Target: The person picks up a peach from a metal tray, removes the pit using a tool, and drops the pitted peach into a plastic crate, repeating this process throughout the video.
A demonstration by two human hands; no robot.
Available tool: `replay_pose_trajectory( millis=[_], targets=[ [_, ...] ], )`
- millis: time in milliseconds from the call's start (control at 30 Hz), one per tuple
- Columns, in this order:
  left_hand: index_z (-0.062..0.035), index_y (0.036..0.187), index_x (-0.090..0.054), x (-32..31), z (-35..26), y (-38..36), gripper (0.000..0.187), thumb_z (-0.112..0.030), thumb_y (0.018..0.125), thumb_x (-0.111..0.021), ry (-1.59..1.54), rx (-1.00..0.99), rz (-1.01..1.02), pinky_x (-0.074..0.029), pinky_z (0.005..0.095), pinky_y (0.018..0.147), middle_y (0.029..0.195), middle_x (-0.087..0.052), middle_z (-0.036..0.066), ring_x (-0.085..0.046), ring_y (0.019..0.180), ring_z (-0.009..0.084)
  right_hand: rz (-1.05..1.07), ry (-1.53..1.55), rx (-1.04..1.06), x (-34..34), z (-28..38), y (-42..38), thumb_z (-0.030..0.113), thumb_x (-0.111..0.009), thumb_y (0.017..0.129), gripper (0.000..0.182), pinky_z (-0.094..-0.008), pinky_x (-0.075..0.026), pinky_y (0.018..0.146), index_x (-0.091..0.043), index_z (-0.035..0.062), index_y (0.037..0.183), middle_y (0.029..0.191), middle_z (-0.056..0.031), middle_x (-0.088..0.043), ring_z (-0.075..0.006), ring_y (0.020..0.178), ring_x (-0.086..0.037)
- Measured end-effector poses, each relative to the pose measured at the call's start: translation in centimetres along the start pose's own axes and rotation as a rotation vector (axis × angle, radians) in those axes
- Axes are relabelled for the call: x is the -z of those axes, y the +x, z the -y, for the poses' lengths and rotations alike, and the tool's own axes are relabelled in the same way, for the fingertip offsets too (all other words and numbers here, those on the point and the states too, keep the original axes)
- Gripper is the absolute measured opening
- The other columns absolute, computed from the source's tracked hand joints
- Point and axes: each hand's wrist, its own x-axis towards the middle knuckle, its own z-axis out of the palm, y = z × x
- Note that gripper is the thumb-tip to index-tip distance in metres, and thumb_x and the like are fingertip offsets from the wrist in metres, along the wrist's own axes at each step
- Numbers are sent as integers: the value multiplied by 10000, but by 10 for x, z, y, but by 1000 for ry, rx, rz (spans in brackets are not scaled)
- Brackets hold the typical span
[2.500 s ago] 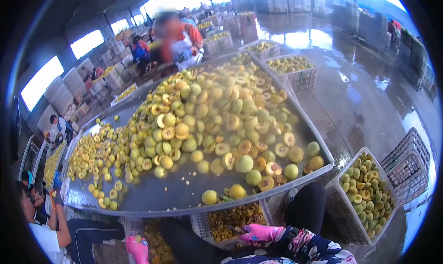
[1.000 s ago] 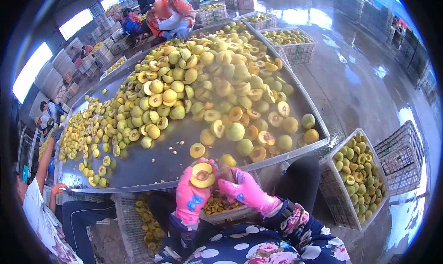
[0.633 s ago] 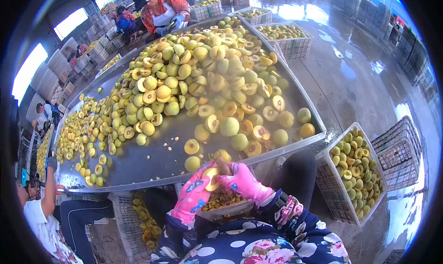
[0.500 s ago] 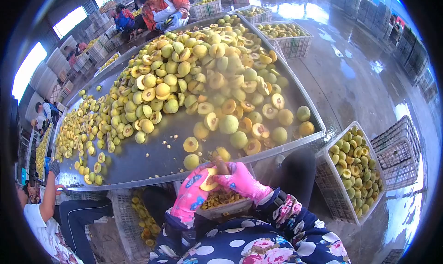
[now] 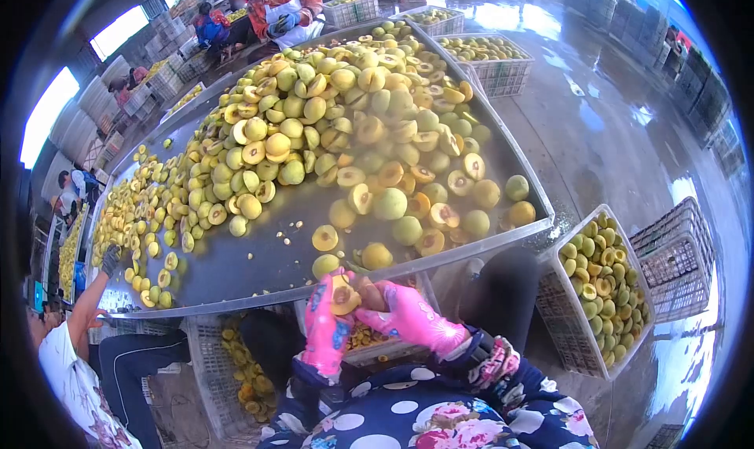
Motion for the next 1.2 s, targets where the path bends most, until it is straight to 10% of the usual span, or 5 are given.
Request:
replay_pose_trajectory(
  millis=[167,600,1200],
  targets=[
    [4,1153,-504,-6,-11,-6,342,-258,941,-447,-132,89,58,-503,363,796,1083,-554,149,-566,903,223,127,-81,-115,-2,12,-23,218,-586,845,348,-409,-465,683,-469,-26,1064,883,-242,-596,-398,830,-598],
    [-9,1165,-483,-12,-3,-12,351,-275,938,-446,-120,114,42,-502,370,801,1083,-556,158,-575,887,229,202,4,-218,-9,29,-30,99,-452,912,251,-325,-448,631,-496,5,1140,924,-125,-612,-231,694,-567],
    [-26,1078,-539,-11,11,-8,286,-256,913,-494,43,51,-46,-532,320,643,977,-601,137,-605,709,211,65,-148,-58,-36,-22,-24,154,-541,849,241,-385,-455,582,-457,-18,996,730,-178,-572,-300,664,-605]
  ],
)
